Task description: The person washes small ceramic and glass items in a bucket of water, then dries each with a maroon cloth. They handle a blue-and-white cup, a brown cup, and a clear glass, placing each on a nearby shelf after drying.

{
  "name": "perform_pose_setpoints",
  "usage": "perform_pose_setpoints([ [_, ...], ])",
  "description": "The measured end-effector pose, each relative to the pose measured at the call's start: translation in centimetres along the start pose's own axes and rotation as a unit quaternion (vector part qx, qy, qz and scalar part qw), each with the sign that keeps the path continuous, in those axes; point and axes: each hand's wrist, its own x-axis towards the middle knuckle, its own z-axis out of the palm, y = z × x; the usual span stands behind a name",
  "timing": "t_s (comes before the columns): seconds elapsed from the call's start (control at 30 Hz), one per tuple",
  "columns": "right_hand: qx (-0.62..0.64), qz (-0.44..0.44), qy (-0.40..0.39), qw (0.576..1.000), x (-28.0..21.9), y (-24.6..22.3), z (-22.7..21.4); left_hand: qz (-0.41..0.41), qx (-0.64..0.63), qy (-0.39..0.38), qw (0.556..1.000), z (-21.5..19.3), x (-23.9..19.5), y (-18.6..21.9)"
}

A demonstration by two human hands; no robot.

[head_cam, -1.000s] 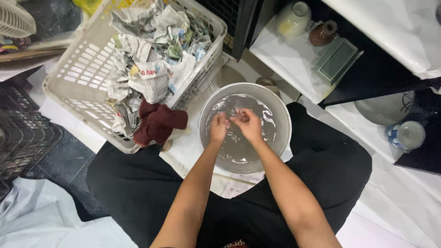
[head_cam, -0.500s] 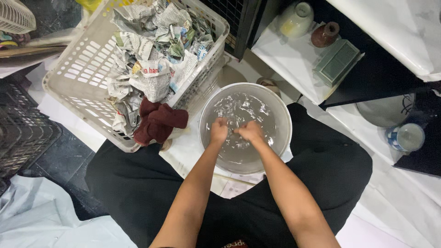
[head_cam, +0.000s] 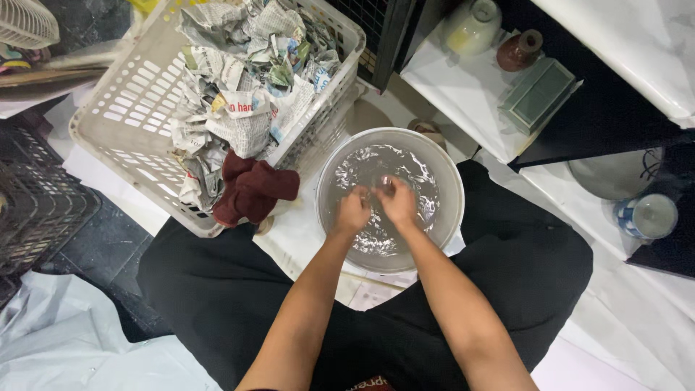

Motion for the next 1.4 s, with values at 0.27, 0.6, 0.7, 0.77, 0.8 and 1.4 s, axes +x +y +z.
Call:
perform_pose_setpoints([
  [0.27, 0.06, 0.053, 0.06, 0.995, -0.8, -7.3, -4.2, 0.107, 0.046, 0.13, 0.985, -2.4, -0.5, 3.4],
  [0.6, 0.097, 0.187, -0.046, 0.976, 2.2, -1.9, -3.2, 0.103, -0.004, 0.136, 0.985, -3.1, -1.4, 4.1],
  [0.7, 0.116, 0.203, -0.111, 0.966, 2.5, 0.3, -2.7, 0.105, 0.001, 0.128, 0.986, -3.0, -1.3, 3.4],
  [0.77, 0.065, 0.176, -0.129, 0.974, 1.9, 0.7, -2.7, 0.117, 0.032, 0.122, 0.985, -2.5, -1.1, 2.8],
  [0.8, 0.015, 0.193, -0.131, 0.972, 1.6, 0.5, -2.7, 0.118, 0.047, 0.117, 0.985, -2.2, -0.9, 2.5],
  [1.4, 0.041, 0.038, 0.027, 0.998, -0.2, -6.0, -5.5, 0.189, 0.2, -0.019, 0.961, -3.0, -2.3, 3.3],
])
